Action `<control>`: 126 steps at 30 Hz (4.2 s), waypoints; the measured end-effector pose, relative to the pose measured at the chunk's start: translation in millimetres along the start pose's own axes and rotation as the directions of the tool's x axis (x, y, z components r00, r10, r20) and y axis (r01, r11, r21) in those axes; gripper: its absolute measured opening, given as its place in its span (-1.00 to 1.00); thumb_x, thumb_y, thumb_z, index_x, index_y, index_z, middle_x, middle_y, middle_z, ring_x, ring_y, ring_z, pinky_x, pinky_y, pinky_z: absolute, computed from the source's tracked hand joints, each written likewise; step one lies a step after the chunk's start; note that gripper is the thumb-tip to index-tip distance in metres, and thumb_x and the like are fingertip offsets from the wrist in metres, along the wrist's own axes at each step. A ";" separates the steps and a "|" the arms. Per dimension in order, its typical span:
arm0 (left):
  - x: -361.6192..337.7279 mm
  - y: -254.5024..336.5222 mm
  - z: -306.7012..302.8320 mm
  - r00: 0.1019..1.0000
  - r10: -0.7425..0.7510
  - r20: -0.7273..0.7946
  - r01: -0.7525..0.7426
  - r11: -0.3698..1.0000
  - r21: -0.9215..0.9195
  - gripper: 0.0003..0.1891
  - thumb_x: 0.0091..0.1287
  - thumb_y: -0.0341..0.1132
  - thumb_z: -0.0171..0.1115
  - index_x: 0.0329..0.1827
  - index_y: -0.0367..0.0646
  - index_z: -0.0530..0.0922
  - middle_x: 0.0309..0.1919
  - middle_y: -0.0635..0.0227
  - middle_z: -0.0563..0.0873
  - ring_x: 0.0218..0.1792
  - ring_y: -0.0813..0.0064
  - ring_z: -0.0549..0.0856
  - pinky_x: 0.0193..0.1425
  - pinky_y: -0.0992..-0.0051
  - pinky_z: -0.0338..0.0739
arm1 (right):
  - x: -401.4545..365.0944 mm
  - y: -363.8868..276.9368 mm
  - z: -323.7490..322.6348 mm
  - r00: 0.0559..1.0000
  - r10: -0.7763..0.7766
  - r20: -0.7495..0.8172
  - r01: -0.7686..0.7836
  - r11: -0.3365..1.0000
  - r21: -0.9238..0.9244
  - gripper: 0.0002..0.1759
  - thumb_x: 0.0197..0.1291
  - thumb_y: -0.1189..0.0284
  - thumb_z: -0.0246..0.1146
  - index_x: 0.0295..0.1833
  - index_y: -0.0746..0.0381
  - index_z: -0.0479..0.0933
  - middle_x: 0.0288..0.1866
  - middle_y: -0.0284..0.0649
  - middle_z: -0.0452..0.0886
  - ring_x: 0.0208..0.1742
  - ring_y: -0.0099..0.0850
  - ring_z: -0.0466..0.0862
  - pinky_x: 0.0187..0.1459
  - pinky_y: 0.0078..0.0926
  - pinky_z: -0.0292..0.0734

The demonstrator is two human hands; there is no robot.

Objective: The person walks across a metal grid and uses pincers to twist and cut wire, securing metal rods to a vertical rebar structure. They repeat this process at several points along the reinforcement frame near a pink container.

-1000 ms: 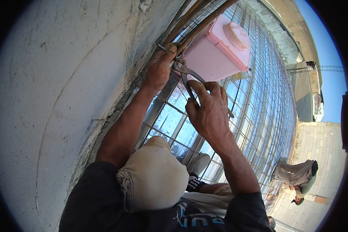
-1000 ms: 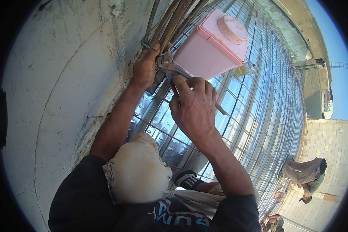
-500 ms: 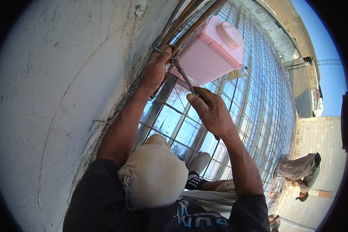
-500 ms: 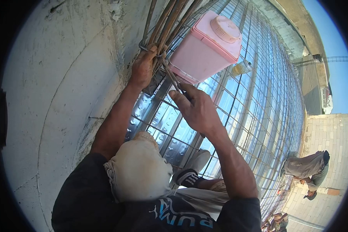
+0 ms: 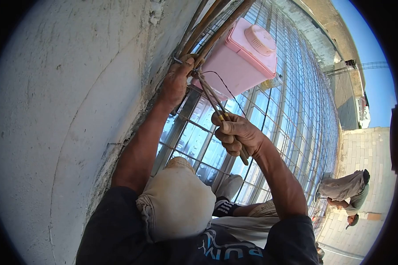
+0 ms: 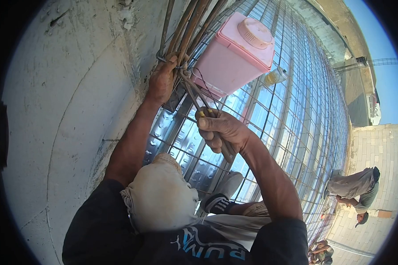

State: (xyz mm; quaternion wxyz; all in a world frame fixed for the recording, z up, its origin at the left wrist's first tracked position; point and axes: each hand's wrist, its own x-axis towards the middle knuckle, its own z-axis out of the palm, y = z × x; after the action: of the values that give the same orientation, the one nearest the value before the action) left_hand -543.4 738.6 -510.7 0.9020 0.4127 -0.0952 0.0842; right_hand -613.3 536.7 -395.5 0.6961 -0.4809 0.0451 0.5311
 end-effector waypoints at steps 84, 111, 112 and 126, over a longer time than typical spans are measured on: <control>-4.6 2.5 -1.6 0.999 0.009 0.034 -0.011 0.999 0.042 -0.61 0.54 -0.06 0.10 0.20 -0.18 0.57 0.02 0.40 0.67 0.04 0.59 0.56 0.24 0.46 0.39 | -33.1 -0.6 -12.7 0.983 0.093 -0.161 -0.092 0.996 0.014 -0.10 0.45 -0.26 -0.24 0.28 0.42 0.42 -0.37 -0.12 0.63 -0.57 -0.39 0.62 -0.54 -0.50 0.60; -6.4 -1.3 -3.5 0.999 0.035 0.038 -0.035 0.999 -0.021 -0.60 0.55 -0.09 0.09 0.22 -0.21 0.55 0.00 0.38 0.67 -0.02 0.60 0.59 0.15 0.52 0.46 | -34.9 -14.3 2.2 0.940 0.063 -0.336 -0.216 0.871 -0.441 0.04 0.37 -0.39 -0.31 0.19 0.44 0.49 -0.50 -0.34 0.37 -0.49 -0.56 0.39 -0.49 -0.48 0.33; -6.4 -2.7 -4.2 0.999 0.021 0.026 -0.020 0.999 -0.029 -0.60 0.55 -0.09 0.09 0.22 -0.21 0.55 0.00 0.38 0.67 -0.02 0.60 0.59 0.15 0.52 0.47 | -32.8 -10.9 -8.4 0.961 0.191 -0.199 -0.216 0.970 -0.113 0.03 0.38 -0.38 -0.29 0.22 0.44 0.48 -0.46 -0.29 0.45 -0.49 -0.53 0.45 -0.47 -0.46 0.40; -4.4 -5.1 -7.4 0.998 0.044 0.038 -0.042 0.998 -0.048 -0.59 0.51 -0.08 0.15 0.23 -0.19 0.47 0.01 0.35 0.62 0.03 0.56 0.62 0.09 0.47 0.58 | -16.5 -12.3 -30.2 0.965 0.253 -0.066 -0.259 0.962 -0.091 -0.45 0.10 0.17 0.52 -0.07 0.35 0.46 -0.61 -0.25 0.56 -0.72 -0.48 0.56 -0.71 -0.56 0.48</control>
State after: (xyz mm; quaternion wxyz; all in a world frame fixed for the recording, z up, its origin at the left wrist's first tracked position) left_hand -545.7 740.6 -520.2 0.9074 0.3907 -0.1237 0.0931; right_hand -597.2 503.9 -394.5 0.5955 -0.5188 0.0992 0.6052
